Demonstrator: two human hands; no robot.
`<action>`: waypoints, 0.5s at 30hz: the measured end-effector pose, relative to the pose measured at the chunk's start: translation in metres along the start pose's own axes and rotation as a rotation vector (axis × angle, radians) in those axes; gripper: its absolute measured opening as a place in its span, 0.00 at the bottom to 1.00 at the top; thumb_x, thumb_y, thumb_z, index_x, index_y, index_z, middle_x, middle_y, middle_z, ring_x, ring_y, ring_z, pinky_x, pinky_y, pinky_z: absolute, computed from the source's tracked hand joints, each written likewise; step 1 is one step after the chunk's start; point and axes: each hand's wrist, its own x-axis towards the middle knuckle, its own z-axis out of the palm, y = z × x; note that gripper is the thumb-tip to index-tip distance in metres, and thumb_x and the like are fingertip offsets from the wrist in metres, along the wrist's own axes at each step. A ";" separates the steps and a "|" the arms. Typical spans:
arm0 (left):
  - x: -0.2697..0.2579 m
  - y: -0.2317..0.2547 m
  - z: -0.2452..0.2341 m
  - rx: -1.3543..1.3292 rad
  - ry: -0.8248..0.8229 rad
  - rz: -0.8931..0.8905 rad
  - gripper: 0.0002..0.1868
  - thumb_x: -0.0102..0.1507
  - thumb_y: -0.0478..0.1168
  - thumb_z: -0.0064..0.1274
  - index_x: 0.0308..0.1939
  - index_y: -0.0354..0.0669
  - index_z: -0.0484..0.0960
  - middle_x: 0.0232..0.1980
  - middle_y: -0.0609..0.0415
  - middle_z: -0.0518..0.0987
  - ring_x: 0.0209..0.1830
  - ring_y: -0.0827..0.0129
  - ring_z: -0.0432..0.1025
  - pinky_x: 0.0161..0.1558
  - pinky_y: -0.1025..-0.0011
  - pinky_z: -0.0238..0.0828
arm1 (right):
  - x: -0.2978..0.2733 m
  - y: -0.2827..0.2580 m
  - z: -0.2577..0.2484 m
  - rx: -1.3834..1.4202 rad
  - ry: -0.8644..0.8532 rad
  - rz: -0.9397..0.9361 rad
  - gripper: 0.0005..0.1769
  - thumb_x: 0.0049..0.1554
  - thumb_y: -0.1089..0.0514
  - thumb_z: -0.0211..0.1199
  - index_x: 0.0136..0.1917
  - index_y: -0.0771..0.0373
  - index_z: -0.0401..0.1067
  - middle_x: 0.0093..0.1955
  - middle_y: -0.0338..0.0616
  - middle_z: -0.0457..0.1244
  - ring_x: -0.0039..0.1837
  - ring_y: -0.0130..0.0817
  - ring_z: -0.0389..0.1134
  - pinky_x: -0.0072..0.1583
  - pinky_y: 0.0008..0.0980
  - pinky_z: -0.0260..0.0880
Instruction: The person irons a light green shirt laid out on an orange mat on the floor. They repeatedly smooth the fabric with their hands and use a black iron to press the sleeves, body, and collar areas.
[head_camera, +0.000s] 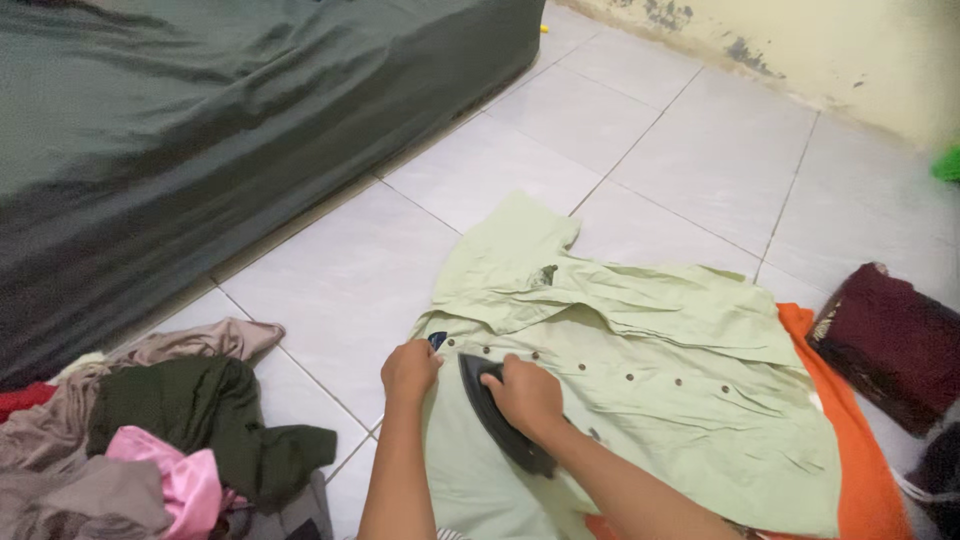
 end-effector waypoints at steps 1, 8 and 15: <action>0.001 -0.001 0.000 0.002 -0.001 0.007 0.11 0.60 0.50 0.62 0.38 0.50 0.86 0.42 0.51 0.85 0.48 0.55 0.78 0.49 0.57 0.74 | 0.009 -0.007 0.004 0.012 0.013 0.028 0.25 0.55 0.39 0.65 0.44 0.65 0.72 0.41 0.57 0.70 0.47 0.57 0.72 0.49 0.53 0.70; 0.001 -0.002 0.004 0.004 0.009 0.009 0.11 0.60 0.50 0.61 0.40 0.51 0.86 0.43 0.50 0.85 0.49 0.54 0.78 0.50 0.56 0.74 | 0.022 -0.010 0.008 0.038 0.035 0.012 0.24 0.56 0.40 0.66 0.45 0.65 0.72 0.43 0.58 0.69 0.48 0.57 0.72 0.49 0.53 0.71; 0.001 0.000 0.009 0.080 0.073 0.041 0.12 0.60 0.49 0.61 0.41 0.48 0.87 0.46 0.47 0.85 0.50 0.51 0.79 0.51 0.55 0.75 | -0.033 0.088 -0.028 -0.147 -0.055 0.101 0.29 0.56 0.34 0.62 0.47 0.64 0.69 0.39 0.56 0.70 0.46 0.55 0.73 0.46 0.53 0.72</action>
